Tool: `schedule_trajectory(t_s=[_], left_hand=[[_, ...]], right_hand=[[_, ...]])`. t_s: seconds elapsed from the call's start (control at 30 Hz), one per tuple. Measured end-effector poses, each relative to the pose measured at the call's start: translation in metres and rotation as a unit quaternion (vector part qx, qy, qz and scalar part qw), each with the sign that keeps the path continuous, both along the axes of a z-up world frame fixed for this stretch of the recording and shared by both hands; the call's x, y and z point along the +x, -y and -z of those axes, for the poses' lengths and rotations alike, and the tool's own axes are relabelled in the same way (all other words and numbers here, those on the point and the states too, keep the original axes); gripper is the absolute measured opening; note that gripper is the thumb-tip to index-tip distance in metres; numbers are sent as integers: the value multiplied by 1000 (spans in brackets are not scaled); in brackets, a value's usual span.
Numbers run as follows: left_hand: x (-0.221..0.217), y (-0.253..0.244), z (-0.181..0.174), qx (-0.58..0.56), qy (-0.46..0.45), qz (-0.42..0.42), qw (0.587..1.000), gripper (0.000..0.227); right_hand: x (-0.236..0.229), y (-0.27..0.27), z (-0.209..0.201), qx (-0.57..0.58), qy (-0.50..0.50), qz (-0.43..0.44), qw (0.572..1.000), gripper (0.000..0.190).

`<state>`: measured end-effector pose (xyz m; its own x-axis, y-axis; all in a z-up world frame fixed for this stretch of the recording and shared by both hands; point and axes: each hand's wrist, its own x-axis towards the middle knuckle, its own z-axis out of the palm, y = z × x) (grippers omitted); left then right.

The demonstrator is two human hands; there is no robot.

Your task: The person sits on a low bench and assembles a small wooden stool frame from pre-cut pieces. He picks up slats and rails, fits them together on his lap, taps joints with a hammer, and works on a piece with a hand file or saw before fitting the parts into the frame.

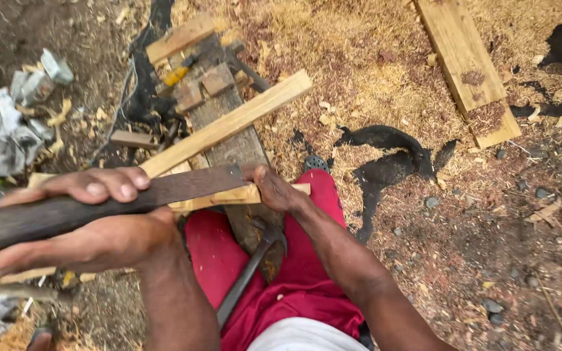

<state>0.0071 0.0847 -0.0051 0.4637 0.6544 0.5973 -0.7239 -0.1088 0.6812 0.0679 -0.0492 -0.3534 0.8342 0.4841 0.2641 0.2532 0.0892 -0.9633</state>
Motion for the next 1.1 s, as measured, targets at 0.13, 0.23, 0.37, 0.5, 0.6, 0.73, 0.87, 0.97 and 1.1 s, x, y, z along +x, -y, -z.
schedule_trajectory(t_s=[0.13, 0.23, 0.37, 0.5, 0.6, 0.73, 0.87, 0.97, 1.1], left_hand=[[-31, 4, 0, -19, 28, 193, 981, 89], [-41, 34, 0, 45, 0, 231, 972, 86], [-41, 71, -23, 10, -75, 214, 974, 91], [-41, 82, -35, 117, -123, 104, 980, 91], [-45, 80, -39, 140, -128, 126, 974, 87], [-48, 81, -40, 177, -112, 118, 971, 77], [-52, 85, -39, 115, -69, 157, 978, 65], [-55, 92, -39, 153, -64, 170, 972, 61], [-48, 94, -31, 160, -35, 147, 975, 65]], right_hand=[[-4, 23, -116, 59, 39, -64, 995, 92], [0, 25, -130, 128, 120, -76, 982, 91], [-2, 21, -122, 200, 71, -108, 971, 85], [-2, 25, -136, 171, 59, -118, 976, 95], [-3, 29, -144, 147, 17, -124, 981, 102], [-2, 30, -148, 140, 17, -127, 982, 105], [-1, 32, -151, 155, 14, -134, 979, 103], [-1, 30, -148, 150, 20, -130, 980, 102], [0, 31, -146, 157, 26, -120, 980, 100]])
